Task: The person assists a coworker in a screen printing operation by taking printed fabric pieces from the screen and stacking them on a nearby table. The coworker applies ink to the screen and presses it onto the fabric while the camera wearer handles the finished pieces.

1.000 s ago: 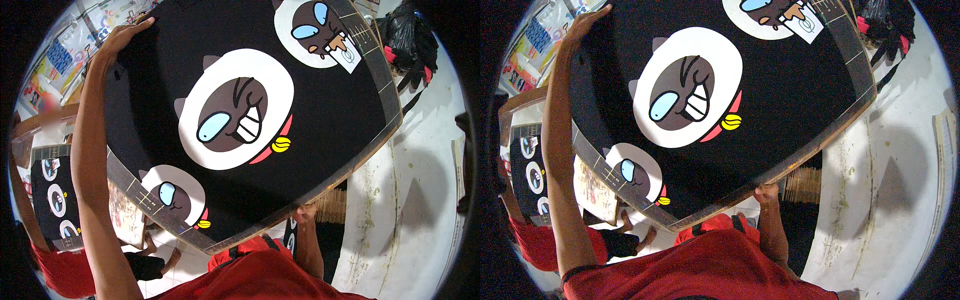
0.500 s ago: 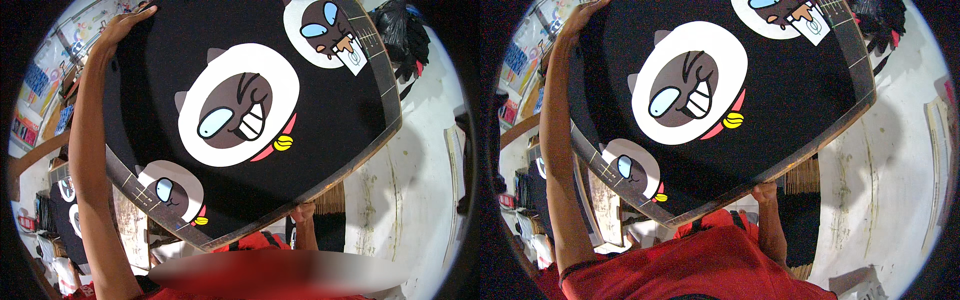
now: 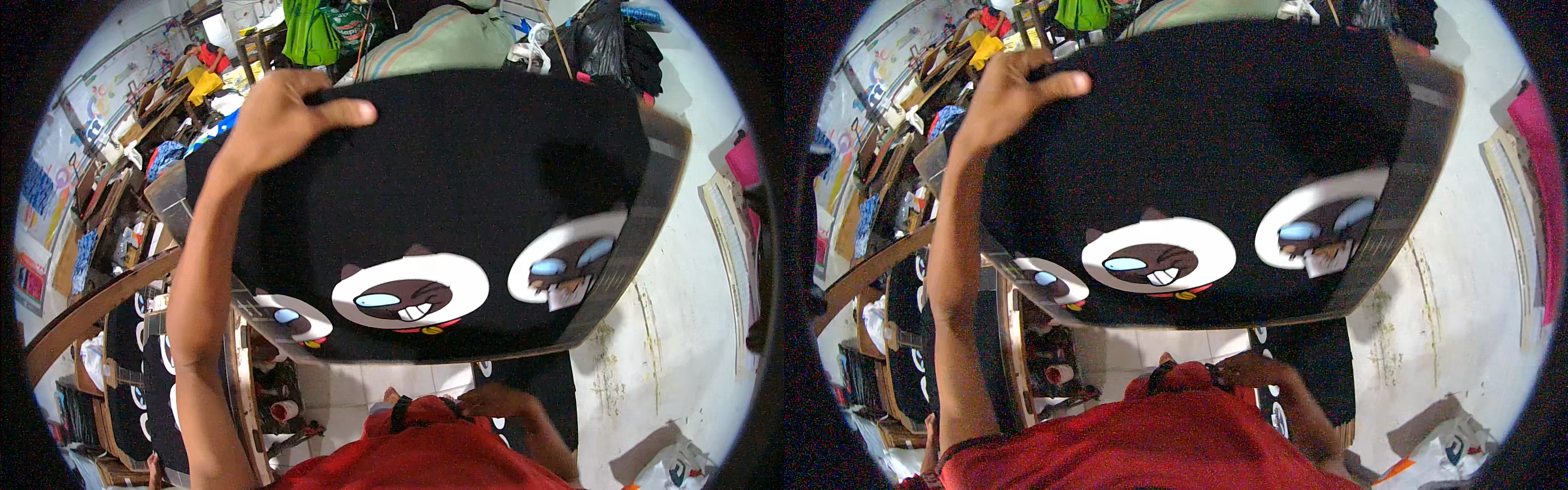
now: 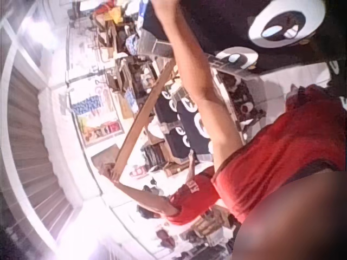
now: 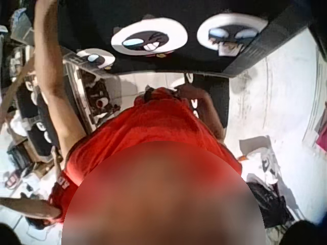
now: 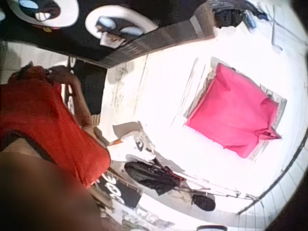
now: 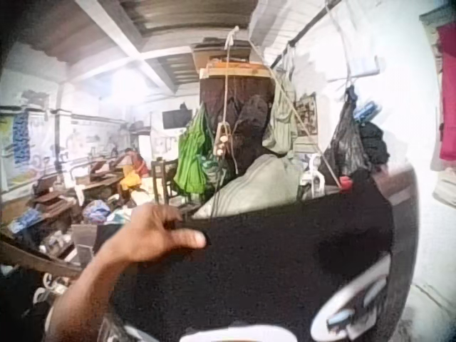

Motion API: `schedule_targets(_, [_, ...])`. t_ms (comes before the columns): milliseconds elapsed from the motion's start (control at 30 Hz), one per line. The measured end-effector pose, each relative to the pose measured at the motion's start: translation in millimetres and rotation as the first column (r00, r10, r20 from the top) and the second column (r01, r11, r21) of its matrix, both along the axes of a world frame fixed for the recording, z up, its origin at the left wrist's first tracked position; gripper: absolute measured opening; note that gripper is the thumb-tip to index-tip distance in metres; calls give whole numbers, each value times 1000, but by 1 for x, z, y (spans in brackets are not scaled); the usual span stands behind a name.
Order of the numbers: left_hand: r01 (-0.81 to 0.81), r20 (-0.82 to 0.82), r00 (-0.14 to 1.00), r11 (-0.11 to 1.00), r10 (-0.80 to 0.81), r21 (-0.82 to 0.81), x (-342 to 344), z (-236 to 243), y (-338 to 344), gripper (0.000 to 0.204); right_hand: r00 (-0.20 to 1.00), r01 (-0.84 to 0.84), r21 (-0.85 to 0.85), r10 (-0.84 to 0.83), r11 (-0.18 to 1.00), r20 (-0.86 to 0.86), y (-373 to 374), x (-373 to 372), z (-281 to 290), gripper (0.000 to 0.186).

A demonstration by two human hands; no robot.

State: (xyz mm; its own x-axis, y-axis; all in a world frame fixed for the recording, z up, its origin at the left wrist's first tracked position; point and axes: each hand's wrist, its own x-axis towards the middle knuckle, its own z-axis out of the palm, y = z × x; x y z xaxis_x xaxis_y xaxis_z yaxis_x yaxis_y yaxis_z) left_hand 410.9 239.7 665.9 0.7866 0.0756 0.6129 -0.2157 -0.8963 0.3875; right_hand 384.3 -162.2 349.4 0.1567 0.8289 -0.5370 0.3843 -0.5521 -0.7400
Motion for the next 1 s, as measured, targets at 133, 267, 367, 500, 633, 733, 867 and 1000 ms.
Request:
schedule_targets(133, [88,42,994,954,-104,288,8,-48,-12,54,814,165,708,-500,687,295,25,10,179,33])
schedule_targets(267, [327,-37,939,860,-341,392,12,-99,-39,48,343,-45,662,-611,748,714,89,34,235,41])
schedule_targets(367, [476,-84,869,777,-488,412,14,-143,-49,41,669,240,192,-305,952,678,124,54,195,34])
schedule_targets(500, [511,-170,859,790,-483,339,25,-200,-30,37,652,153,229,-272,961,708,154,74,112,22])
schedule_targets(633, [347,-60,938,925,-342,155,20,-254,-15,51,660,188,180,-260,966,705,161,88,31,26])
schedule_targets(733, [130,-105,985,987,-139,-94,-1,-314,-7,52,634,295,131,-297,946,714,157,98,-29,24])
schedule_targets(867, [-66,-588,806,976,-70,-207,-58,-426,-9,45,628,358,102,-320,928,709,145,123,-95,24])
schedule_targets(1000, [-161,-841,530,961,-107,-224,-145,-532,-20,46,593,498,26,-363,867,719,126,148,-131,21])
